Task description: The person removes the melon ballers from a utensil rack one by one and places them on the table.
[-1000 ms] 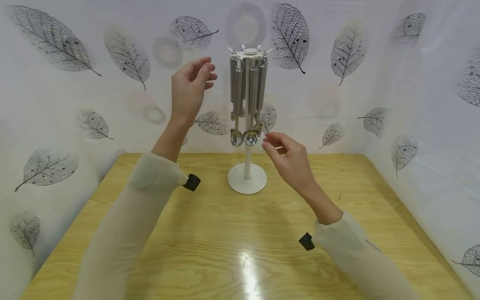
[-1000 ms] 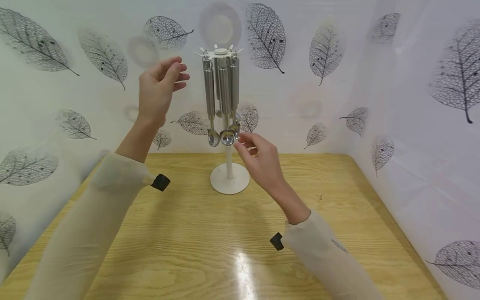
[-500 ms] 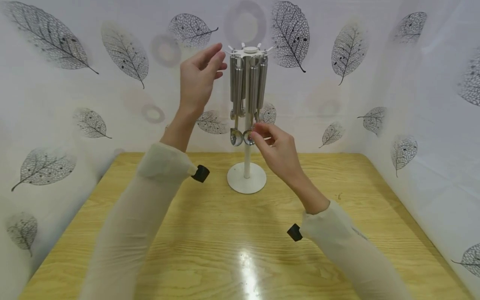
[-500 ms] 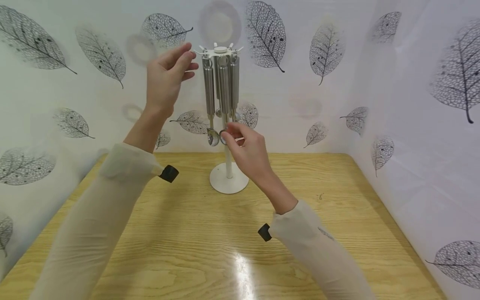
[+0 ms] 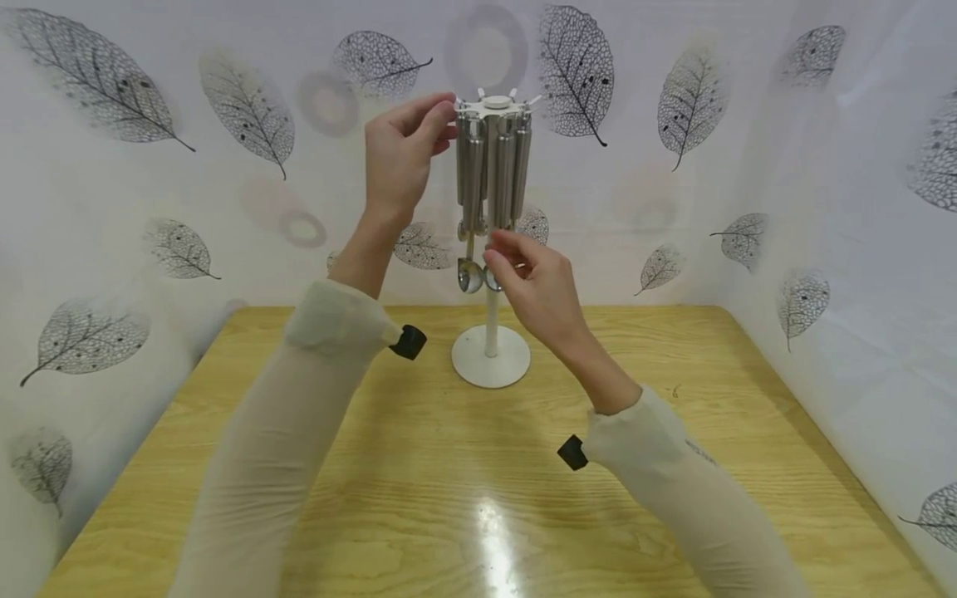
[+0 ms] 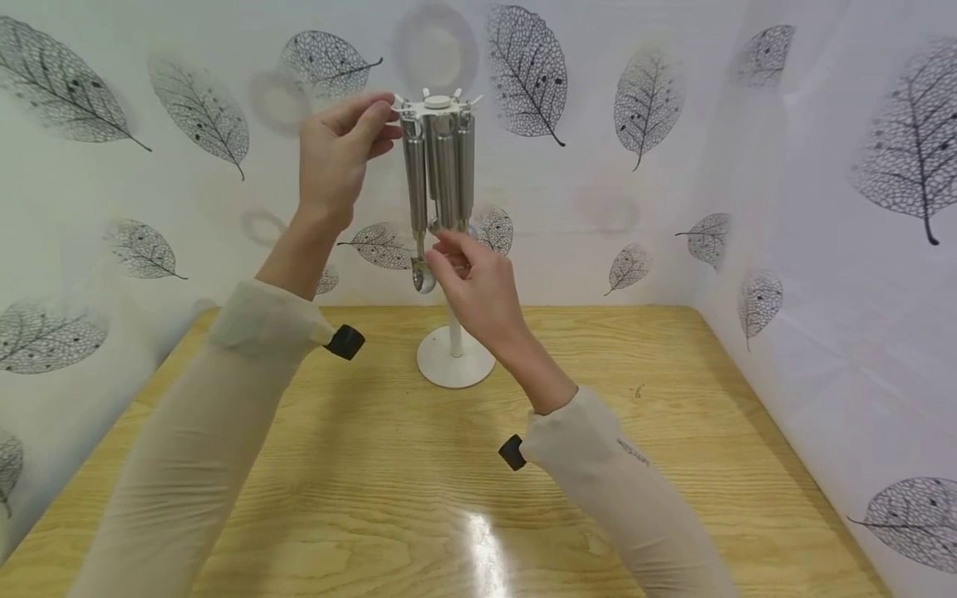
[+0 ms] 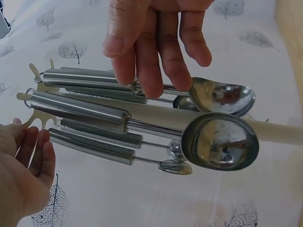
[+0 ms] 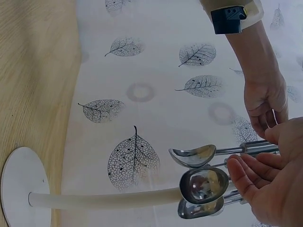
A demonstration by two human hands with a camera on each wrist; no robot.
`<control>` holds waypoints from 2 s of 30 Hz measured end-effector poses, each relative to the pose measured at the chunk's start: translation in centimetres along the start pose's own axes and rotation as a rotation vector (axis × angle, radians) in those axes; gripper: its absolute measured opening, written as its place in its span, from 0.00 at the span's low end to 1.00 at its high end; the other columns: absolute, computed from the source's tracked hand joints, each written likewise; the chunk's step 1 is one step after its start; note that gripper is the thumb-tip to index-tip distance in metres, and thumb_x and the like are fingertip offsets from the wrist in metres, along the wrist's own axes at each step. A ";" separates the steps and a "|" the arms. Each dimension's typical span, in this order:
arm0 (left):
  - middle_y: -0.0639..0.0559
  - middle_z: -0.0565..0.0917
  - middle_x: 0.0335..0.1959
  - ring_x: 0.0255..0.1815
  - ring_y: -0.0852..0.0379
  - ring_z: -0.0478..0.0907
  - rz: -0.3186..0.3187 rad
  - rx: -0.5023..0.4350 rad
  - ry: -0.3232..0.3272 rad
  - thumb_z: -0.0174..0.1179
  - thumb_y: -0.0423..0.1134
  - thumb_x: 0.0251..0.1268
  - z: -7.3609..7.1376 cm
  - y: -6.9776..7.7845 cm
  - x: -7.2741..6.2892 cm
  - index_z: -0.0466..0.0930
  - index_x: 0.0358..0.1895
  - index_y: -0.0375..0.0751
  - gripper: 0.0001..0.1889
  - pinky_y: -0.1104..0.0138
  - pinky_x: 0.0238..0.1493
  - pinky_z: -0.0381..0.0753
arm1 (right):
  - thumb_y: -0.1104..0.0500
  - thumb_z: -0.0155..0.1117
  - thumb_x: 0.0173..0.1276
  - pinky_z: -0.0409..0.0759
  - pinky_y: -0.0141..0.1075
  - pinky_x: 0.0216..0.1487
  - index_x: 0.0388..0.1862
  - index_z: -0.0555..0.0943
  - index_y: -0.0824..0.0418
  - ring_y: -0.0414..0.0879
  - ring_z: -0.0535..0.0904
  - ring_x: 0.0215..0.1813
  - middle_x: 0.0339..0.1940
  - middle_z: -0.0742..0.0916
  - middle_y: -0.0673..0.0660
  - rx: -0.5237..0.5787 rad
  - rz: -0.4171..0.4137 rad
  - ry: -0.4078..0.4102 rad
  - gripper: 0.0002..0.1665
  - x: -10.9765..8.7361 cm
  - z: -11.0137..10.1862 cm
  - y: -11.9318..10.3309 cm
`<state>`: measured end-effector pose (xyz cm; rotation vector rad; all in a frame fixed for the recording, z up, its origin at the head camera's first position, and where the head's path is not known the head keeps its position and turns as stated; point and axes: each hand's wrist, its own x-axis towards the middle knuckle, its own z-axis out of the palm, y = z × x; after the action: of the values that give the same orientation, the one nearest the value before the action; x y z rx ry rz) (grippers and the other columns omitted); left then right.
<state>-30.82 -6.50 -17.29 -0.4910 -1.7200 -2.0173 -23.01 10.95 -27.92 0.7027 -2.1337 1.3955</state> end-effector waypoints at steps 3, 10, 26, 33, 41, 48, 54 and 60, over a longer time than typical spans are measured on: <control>0.41 0.91 0.46 0.41 0.54 0.88 0.002 -0.018 -0.002 0.66 0.30 0.76 0.2 0.0 0.0 0.88 0.53 0.27 0.10 0.65 0.53 0.86 | 0.64 0.65 0.80 0.84 0.35 0.47 0.62 0.82 0.74 0.52 0.86 0.48 0.51 0.90 0.64 -0.008 0.008 0.009 0.18 0.2 0.2 0.1; 0.43 0.90 0.39 0.40 0.54 0.87 0.013 -0.016 -0.005 0.68 0.32 0.74 0.4 -0.1 -0.1 0.88 0.50 0.27 0.10 0.63 0.54 0.86 | 0.65 0.64 0.79 0.87 0.36 0.47 0.59 0.82 0.77 0.52 0.88 0.43 0.46 0.91 0.65 -0.030 0.003 0.080 0.17 1.0 0.6 -0.1; 0.46 0.90 0.36 0.39 0.54 0.85 0.016 0.009 -0.004 0.71 0.32 0.72 0.2 -0.3 -0.5 0.89 0.48 0.28 0.10 0.66 0.53 0.86 | 0.64 0.66 0.79 0.89 0.39 0.47 0.58 0.83 0.77 0.54 0.91 0.44 0.46 0.91 0.67 -0.042 0.039 0.149 0.17 2.0 1.3 -0.8; 0.46 0.90 0.34 0.38 0.54 0.85 0.016 0.000 -0.010 0.71 0.32 0.71 0.0 -0.5 -0.6 0.89 0.48 0.27 0.10 0.66 0.53 0.86 | 0.63 0.68 0.78 0.89 0.37 0.47 0.57 0.84 0.75 0.51 0.91 0.44 0.45 0.92 0.65 -0.033 0.042 0.162 0.16 2.3 1.8 -1.1; 0.47 0.89 0.34 0.39 0.54 0.85 0.020 0.004 -0.015 0.71 0.33 0.71 -0.2 -0.7 -0.6 0.90 0.47 0.28 0.10 0.66 0.53 0.86 | 0.62 0.68 0.78 0.88 0.35 0.52 0.56 0.84 0.75 0.52 0.91 0.49 0.48 0.91 0.67 -0.040 0.037 0.163 0.16 2.7 2.2 -1.5; 0.48 0.89 0.33 0.38 0.54 0.85 0.023 -0.012 -0.018 0.72 0.32 0.71 -0.1 -0.6 -0.6 0.90 0.47 0.28 0.09 0.66 0.52 0.86 | 0.63 0.69 0.78 0.88 0.37 0.52 0.55 0.85 0.74 0.52 0.91 0.49 0.48 0.91 0.66 -0.060 0.028 0.183 0.15 3.3 2.3 -1.6; 0.47 0.89 0.32 0.36 0.54 0.84 0.032 0.000 -0.022 0.71 0.32 0.71 -0.1 -0.5 -0.6 0.90 0.46 0.28 0.09 0.66 0.50 0.86 | 0.63 0.70 0.77 0.89 0.40 0.48 0.54 0.86 0.74 0.52 0.92 0.44 0.45 0.92 0.66 -0.099 0.025 0.207 0.15 3.5 2.4 -1.6; 0.47 0.89 0.33 0.37 0.54 0.85 0.035 0.004 -0.021 0.71 0.32 0.71 -0.2 -0.5 -0.4 0.90 0.46 0.28 0.09 0.65 0.51 0.86 | 0.65 0.69 0.76 0.89 0.40 0.44 0.53 0.86 0.74 0.52 0.90 0.41 0.43 0.92 0.65 -0.124 -0.014 0.215 0.13 3.5 2.1 -1.9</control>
<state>-30.72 -6.56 -17.95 -0.5394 -1.7162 -1.9903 -24.59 7.79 -25.11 0.4958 -2.0216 1.2575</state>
